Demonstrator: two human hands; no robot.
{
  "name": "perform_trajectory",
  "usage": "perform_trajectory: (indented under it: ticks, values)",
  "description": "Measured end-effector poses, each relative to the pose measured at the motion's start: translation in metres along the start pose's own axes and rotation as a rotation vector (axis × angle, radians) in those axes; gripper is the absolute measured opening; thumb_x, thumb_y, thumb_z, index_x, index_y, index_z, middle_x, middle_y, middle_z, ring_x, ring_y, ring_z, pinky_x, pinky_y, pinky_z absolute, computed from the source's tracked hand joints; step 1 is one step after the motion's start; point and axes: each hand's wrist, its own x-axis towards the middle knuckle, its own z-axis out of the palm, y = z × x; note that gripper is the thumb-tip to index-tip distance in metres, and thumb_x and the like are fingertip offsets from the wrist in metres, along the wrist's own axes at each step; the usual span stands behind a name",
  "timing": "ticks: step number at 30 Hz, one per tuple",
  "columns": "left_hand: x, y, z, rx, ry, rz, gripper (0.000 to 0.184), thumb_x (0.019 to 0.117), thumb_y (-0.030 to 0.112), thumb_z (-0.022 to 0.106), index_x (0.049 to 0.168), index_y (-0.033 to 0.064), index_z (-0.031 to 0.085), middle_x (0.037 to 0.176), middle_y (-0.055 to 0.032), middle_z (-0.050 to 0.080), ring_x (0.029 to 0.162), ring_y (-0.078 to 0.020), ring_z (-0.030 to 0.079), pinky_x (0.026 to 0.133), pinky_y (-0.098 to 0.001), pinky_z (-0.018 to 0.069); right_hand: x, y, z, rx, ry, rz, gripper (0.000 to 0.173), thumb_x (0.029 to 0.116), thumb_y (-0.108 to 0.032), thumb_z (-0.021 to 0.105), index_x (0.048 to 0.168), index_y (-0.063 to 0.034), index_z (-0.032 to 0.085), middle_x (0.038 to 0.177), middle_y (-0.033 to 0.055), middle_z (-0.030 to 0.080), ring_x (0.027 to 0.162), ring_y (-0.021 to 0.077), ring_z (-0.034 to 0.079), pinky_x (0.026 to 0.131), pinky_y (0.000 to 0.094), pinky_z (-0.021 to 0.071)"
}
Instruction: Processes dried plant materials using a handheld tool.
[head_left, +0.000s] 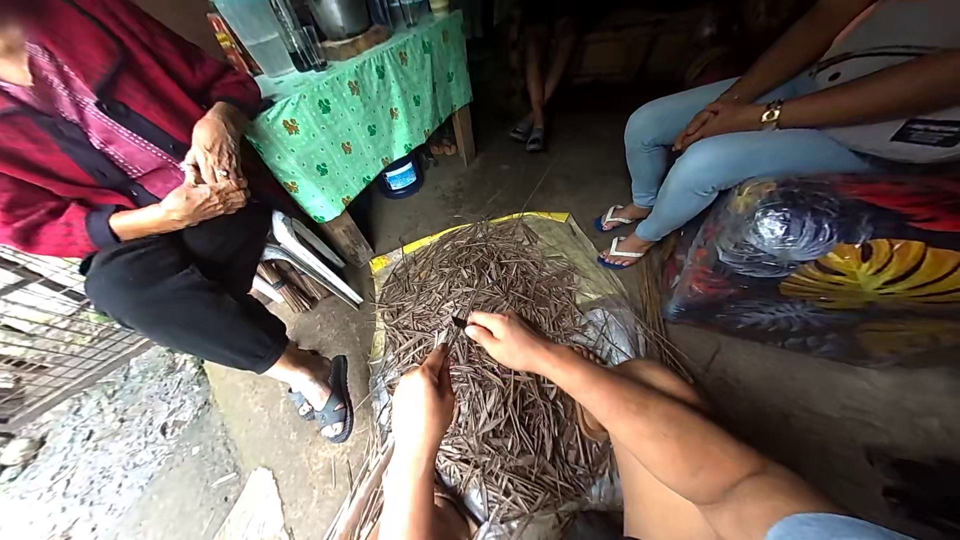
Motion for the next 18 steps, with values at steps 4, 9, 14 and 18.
perform_trajectory:
  ticks: [4, 9, 14, 18]
  values:
    - [0.001, 0.006, 0.005, 0.072, 0.032, 0.004, 0.035, 0.1041, 0.010, 0.051, 0.134, 0.0082, 0.069, 0.100, -0.0214, 0.075, 0.090, -0.0402, 0.073, 0.082, -0.0588, 0.0562, 0.007, 0.009, -0.012, -0.024, 0.020, 0.019, 0.035, 0.1107, -0.026, 0.042, 0.112, -0.0003, 0.067, 0.092, 0.0158, 0.066, 0.087, 0.0273, 0.064, 0.084, 0.0477, 0.0492]
    - [-0.002, 0.007, 0.006, 0.088, 0.070, 0.043, 0.035, 0.1028, 0.008, 0.052, 0.132, 0.0097, 0.071, 0.101, -0.0211, 0.074, 0.088, -0.0395, 0.073, 0.078, -0.0577, 0.0570, 0.016, 0.030, -0.028, -0.064, 0.218, 0.099, 0.031, 0.1099, -0.023, 0.046, 0.108, -0.0004, 0.068, 0.089, 0.0186, 0.067, 0.087, 0.0328, 0.067, 0.082, 0.0535, 0.0515]
    - [-0.005, 0.001, 0.004, 0.043, 0.083, 0.050, 0.034, 0.1018, 0.010, 0.053, 0.130, 0.0065, 0.071, 0.095, -0.0196, 0.076, 0.085, -0.0386, 0.074, 0.079, -0.0578, 0.0568, 0.020, 0.047, -0.046, -0.039, 0.557, 0.293, 0.036, 0.1113, -0.029, 0.043, 0.115, -0.0014, 0.066, 0.093, 0.0240, 0.068, 0.088, 0.0423, 0.068, 0.077, 0.0631, 0.0514]
    - [-0.001, 0.001, 0.000, -0.007, 0.033, 0.004, 0.036, 0.1041, 0.015, 0.050, 0.133, 0.0041, 0.068, 0.091, -0.0186, 0.075, 0.082, -0.0365, 0.073, 0.079, -0.0581, 0.0555, 0.009, 0.022, -0.028, 0.244, 0.320, 0.181, 0.035, 0.1109, -0.024, 0.044, 0.125, 0.0014, 0.063, 0.089, 0.0180, 0.064, 0.072, 0.0269, 0.061, 0.070, 0.0466, 0.0530]
